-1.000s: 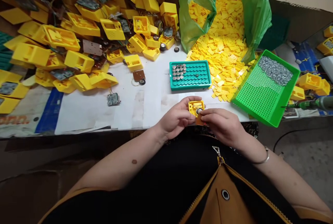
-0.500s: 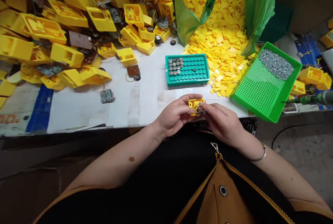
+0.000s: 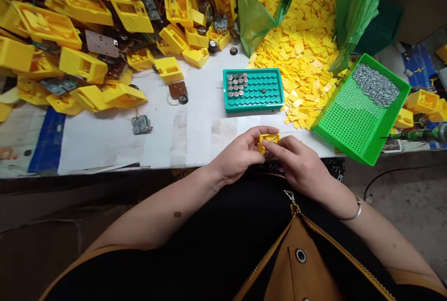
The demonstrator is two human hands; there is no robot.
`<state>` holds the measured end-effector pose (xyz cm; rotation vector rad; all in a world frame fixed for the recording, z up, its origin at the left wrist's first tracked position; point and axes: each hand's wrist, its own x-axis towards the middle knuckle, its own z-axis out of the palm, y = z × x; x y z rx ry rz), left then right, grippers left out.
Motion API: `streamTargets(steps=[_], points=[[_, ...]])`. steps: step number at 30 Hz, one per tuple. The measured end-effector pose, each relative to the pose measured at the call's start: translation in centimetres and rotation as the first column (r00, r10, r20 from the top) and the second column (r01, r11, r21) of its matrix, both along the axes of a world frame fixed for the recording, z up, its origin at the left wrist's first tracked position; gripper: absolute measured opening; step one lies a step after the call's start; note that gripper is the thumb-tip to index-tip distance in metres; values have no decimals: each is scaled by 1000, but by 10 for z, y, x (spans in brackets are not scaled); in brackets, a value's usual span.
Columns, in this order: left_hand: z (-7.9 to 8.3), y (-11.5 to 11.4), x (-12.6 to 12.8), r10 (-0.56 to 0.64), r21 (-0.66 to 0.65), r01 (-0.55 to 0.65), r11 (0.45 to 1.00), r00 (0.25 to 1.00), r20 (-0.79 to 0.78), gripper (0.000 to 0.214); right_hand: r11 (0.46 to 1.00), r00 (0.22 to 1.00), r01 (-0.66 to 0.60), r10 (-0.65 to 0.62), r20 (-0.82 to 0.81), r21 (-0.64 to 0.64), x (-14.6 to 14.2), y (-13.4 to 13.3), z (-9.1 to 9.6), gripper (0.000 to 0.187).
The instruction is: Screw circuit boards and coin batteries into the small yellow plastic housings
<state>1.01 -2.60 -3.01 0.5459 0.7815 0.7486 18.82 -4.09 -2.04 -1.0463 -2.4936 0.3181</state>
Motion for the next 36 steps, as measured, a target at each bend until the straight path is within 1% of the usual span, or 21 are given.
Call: streamTargets(steps=[2,4,6,9,11,14,16,18,20,22,24,26,27,30,32,33,36], points=[[0,-1,-3,-31,18,31,999,999,-12,53,999,995,-16,13,97,34,-2,0,1,46],[0,-1,-4,-23,18,23,1000,1000,-15,54,998,993,2,-9,117,65,-5,-1,0,45],[0,-1,-4,-9,3,9,1000,1000,9,53,995,998,63,-65,22,77,-7,-1,-2,38],[-2,-1,-3,-4,-27,6,1000,999,51,55,985,982,145,-132,-136,93,-5,-1,-7,21],[-3,-1,-4,-12,-36,14,999,998,62,58,982,981,130,-107,-163,140,-2,-2,-9,18],[-4,-1,-5,-22,-26,24,999,997,70,60,968,988,72,-37,-149,238,1,-2,-12,23],[-4,-1,-6,-29,-17,30,999,996,79,61,959,989,65,-26,-144,276,1,-3,-14,24],[-3,-1,-6,-38,-13,40,999,995,91,60,962,987,98,-61,-149,255,-1,-3,-13,22],[-1,0,-6,-46,-13,47,999,996,82,58,969,981,153,-125,-145,195,-4,-3,-12,20],[1,1,-6,-42,-40,44,998,998,52,49,973,979,187,-172,-113,134,-7,-2,-9,20],[3,2,-4,-16,-92,19,996,999,30,35,974,976,207,-200,-85,92,-8,0,-7,23],[5,3,-3,13,-136,-10,991,1000,22,24,975,974,213,-207,-88,59,-8,2,-6,25],[5,3,-2,25,-145,-23,989,1000,15,21,977,974,209,-203,-104,42,-7,2,-6,25],[6,4,1,55,-151,-59,987,998,-30,21,983,973,186,-184,-143,-1,-5,4,-8,28],[6,4,2,81,-151,-91,984,994,-66,21,985,980,174,-172,-102,8,-4,4,-11,31],[6,5,2,93,-149,-105,983,992,-85,20,985,984,171,-168,-63,39,-3,4,-12,33],[7,5,3,102,-142,-119,983,988,-119,17,969,986,157,-163,19,188,0,3,-15,41]])
